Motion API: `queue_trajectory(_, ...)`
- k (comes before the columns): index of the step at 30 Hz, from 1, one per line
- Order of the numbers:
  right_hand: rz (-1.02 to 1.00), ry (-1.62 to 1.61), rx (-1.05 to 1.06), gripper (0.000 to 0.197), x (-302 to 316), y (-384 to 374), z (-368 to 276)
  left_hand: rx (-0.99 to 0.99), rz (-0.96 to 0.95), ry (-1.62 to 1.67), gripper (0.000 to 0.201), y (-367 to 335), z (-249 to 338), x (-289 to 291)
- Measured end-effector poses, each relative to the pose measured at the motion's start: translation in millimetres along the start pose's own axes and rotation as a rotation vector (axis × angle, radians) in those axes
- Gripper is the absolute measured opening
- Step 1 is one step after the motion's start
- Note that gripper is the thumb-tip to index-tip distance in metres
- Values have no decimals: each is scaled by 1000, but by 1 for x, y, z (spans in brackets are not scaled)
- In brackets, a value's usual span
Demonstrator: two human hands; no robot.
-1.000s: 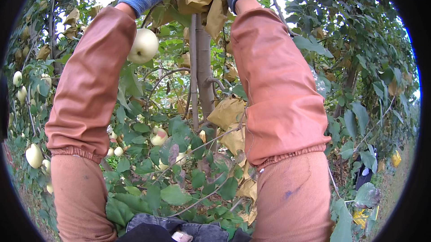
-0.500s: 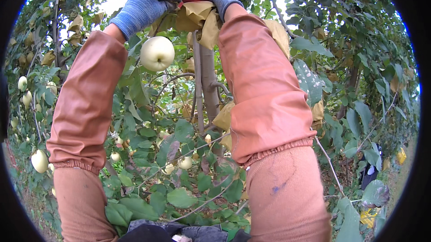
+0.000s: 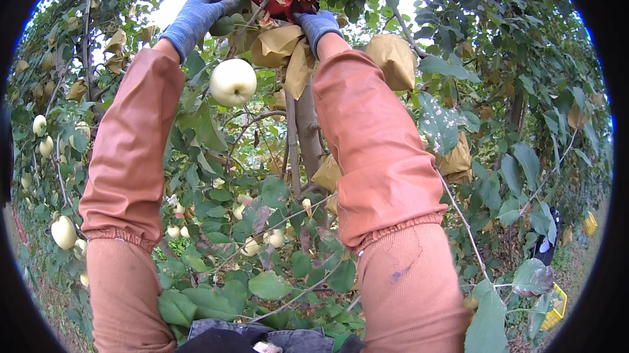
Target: The person removes brown paper bags tied around apples on a tree, one at a time, using gloved hands. The removed bags are placed into a yellow sack on the ground. The person continues moving between branches to collect more bags.
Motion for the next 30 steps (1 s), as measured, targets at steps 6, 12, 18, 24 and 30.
queue_trajectory(6, -82, -207, -126, 32, 4, 109, -54, -545, 277, -827, 52, 5, 15, 2)
queue_trajectory(12, -615, 40, 848, 28, 5, 93, -52, -395, 46, -819, 44, -36, 34, -30)
queue_trajectory(18, -625, -562, 38, 17, -28, 94, -61, -83, 77, -779, 34, -44, 16, -34)
queue_trajectory(24, -557, -470, 73, 15, -27, 94, -50, -318, 177, -1034, 22, -29, 39, -27)
queue_trajectory(30, -583, -490, 74, 16, -27, 95, -49, -117, 205, -1107, 32, -42, 27, -25)
Point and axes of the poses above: each hand's wrist, its own y-axis away from the middle knuckle, its own x-axis out of the back of the hand, z = x × y, the point moved 3 cm from there along -y, towards the middle knuckle, and after that the axes turned 7 degrees about z, right-handed, at the moved point
